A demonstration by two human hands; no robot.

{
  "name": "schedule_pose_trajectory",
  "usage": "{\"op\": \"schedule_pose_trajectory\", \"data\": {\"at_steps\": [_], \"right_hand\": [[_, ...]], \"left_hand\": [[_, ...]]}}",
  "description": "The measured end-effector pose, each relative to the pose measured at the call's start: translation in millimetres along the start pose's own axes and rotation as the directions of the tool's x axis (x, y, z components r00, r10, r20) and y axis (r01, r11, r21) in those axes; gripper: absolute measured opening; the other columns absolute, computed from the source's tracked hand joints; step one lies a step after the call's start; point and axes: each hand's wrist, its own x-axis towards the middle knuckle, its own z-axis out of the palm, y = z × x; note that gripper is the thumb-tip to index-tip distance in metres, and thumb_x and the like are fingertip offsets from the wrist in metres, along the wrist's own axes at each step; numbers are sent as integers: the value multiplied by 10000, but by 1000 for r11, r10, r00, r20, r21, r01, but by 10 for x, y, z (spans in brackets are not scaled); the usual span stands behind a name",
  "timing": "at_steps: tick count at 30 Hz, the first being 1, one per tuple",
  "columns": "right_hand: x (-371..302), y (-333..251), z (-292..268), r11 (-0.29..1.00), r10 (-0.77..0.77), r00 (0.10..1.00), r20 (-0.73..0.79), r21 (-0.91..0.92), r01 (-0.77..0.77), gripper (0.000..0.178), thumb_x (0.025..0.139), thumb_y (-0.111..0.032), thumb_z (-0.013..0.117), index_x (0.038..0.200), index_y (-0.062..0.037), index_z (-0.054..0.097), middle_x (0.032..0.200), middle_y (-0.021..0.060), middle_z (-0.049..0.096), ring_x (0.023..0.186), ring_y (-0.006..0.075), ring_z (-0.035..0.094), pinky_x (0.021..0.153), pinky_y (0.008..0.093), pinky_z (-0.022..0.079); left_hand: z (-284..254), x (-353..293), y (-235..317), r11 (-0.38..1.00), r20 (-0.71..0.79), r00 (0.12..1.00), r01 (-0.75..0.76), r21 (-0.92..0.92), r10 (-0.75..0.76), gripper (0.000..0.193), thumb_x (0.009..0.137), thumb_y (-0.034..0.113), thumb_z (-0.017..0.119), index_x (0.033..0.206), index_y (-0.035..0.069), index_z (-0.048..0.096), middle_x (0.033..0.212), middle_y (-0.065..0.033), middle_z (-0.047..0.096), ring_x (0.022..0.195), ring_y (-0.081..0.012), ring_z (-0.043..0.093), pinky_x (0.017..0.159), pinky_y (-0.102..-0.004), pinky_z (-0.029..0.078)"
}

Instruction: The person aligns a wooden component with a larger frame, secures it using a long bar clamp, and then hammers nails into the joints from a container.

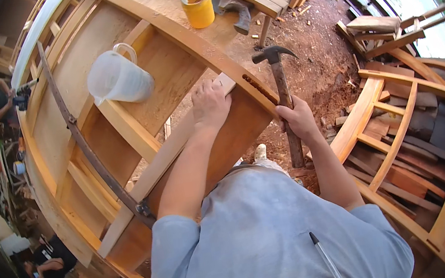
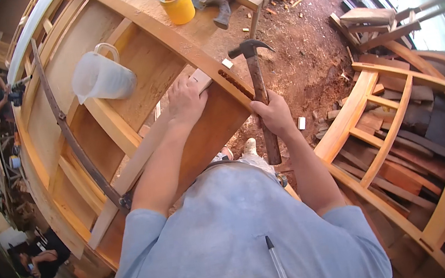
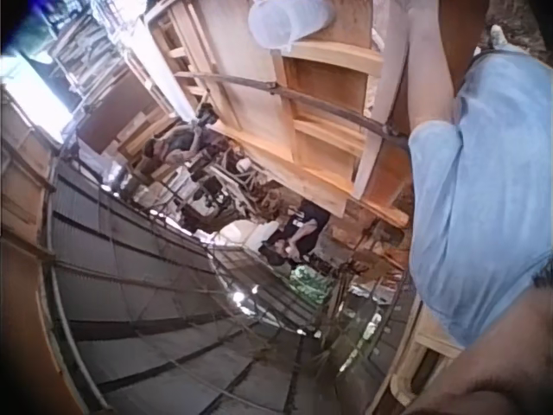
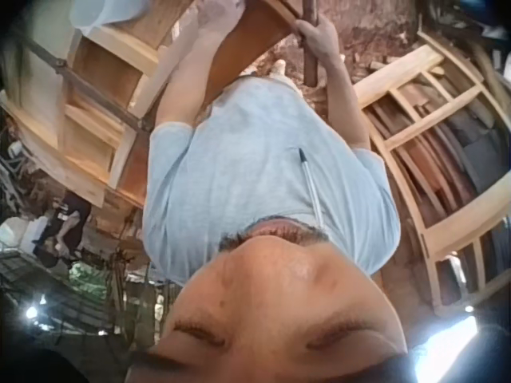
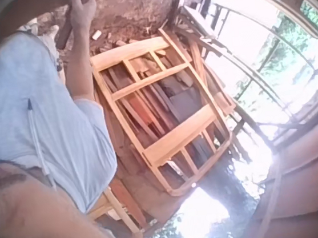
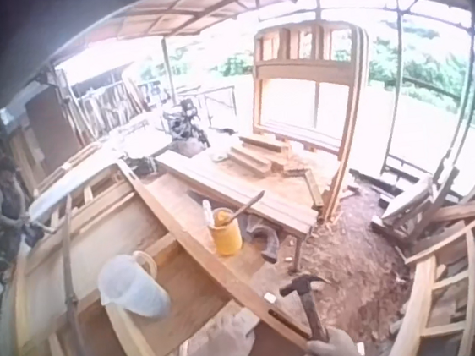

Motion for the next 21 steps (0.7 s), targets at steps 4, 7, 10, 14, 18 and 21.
{"op": "schedule_pose_trajectory", "data": {"at_steps": [4,7,10,14,18,21], "right_hand": [[-18,49,-17,1000,15,1000,2,-1,-15,177,902,-136,655,978,7,583,696,39,599,535,122,579,500,284,484],[-41,67,-46,999,52,998,-21,17,-51,171,904,-131,662,965,-3,566,702,42,598,523,120,576,487,288,490],[-48,90,-17,997,80,996,-45,2,-80,174,915,-132,674,950,-15,551,700,38,587,517,117,579,462,283,494],[-47,3,-10,991,131,991,-25,-16,-131,169,931,-123,664,983,-16,544,709,38,579,508,130,583,459,273,492],[-28,25,12,980,189,982,-11,-65,-189,203,922,-107,662,1050,0,547,760,44,585,522,137,581,478,275,500],[-21,10,30,978,208,975,-76,-4,-209,212,908,-90,664,1051,17,550,731,56,587,529,147,585,492,274,497]], "left_hand": [[-70,-162,-387,915,-76,988,-152,-374,133,514,827,373,766,1144,-14,648,1174,-215,620,1138,-374,603,982,-445,481],[-540,-195,-472,894,410,911,220,-391,-44,614,828,449,759,1167,-51,650,1162,-268,655,1095,-396,647,943,-441,515],[-627,-90,-630,738,625,757,532,-415,-194,769,811,610,719,1193,-55,665,1186,-288,669,1102,-395,661,952,-434,520],[-540,58,-680,730,780,614,588,-349,-122,877,812,733,632,1166,-68,687,1216,-300,661,1127,-406,655,994,-425,500],[-401,82,-789,797,766,643,464,-386,-3,953,761,822,620,1072,-76,699,1118,-275,696,1067,-396,673,960,-447,508],[-448,157,-770,808,774,632,432,-400,45,939,769,824,609,1032,-73,700,1067,-266,705,1043,-403,673,950,-448,510]]}}
